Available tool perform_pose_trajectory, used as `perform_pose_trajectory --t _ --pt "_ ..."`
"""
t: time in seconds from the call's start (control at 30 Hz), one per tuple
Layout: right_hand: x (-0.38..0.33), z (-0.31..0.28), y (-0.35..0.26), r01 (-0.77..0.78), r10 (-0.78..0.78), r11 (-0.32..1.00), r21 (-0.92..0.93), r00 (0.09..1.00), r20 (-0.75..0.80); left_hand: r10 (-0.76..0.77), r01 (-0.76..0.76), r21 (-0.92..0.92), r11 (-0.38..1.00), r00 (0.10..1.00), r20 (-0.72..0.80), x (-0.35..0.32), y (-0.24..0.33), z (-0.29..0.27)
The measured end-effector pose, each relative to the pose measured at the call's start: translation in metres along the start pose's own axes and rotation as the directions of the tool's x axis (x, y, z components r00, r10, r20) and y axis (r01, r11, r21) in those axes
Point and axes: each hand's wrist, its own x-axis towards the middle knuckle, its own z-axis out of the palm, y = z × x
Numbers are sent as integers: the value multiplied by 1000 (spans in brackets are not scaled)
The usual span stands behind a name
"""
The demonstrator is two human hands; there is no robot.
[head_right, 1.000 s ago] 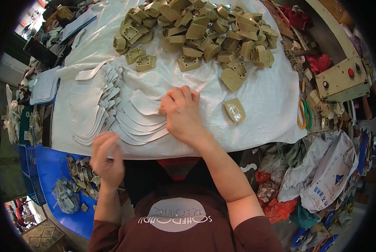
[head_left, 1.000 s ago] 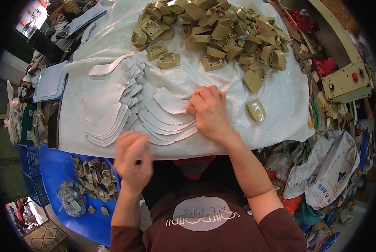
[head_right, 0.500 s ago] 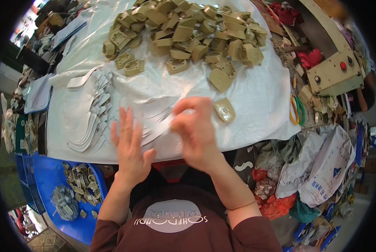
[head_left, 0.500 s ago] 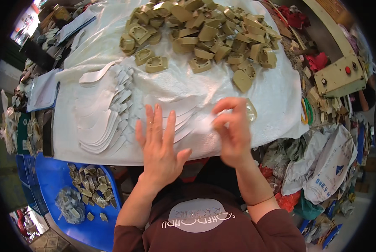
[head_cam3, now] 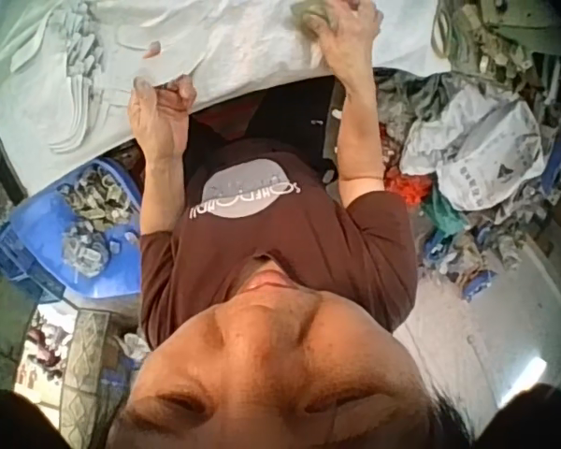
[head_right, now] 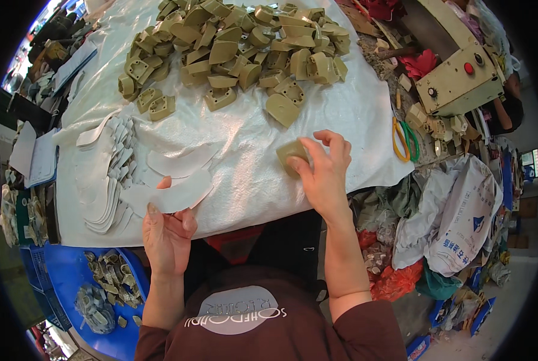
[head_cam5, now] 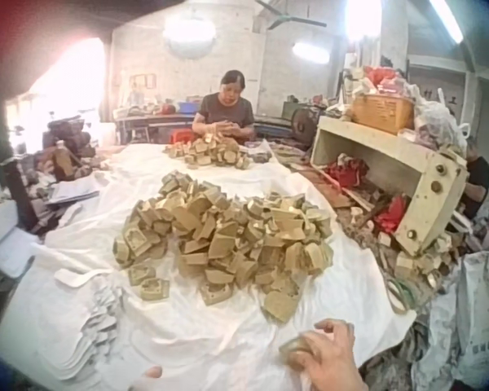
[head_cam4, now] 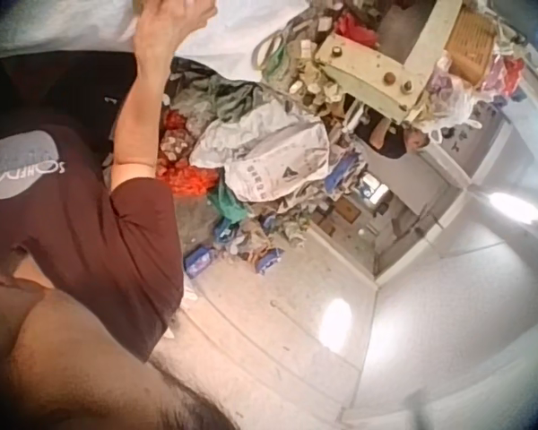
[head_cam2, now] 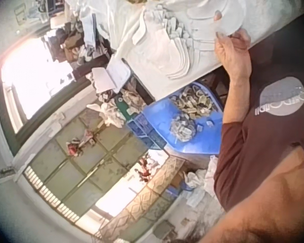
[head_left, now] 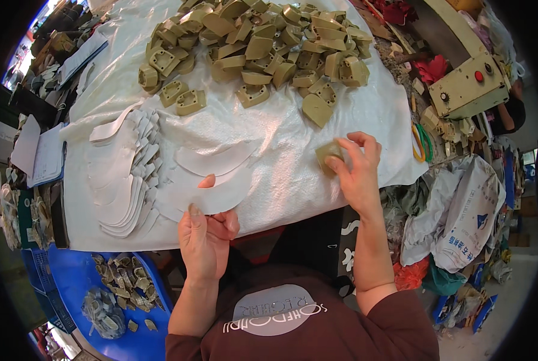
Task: The person repeatedly picks up beige plastic shoe components and white insole inserts from a table. They insert the white insole into the plastic shell, press the edges to secure it, and place the assembled unit back on the table. The process is repeated continuously for multiple units.
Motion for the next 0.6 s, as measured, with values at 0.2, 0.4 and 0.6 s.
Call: perform_pose_trajectory --t 0.2,0.4,0.6 --pt "-15 -34 -27 -39 32 979 200 999 41 -51 52 -11 999 996 73 -5 -3 -13" --pt "-15 -16 -85 360 -328 525 772 922 -207 83 -83 75 994 997 -1 -8 -12 -5" --pt "-25 36 -104 505 -368 492 709 859 -357 -38 37 16 999 992 123 -19 3 7"
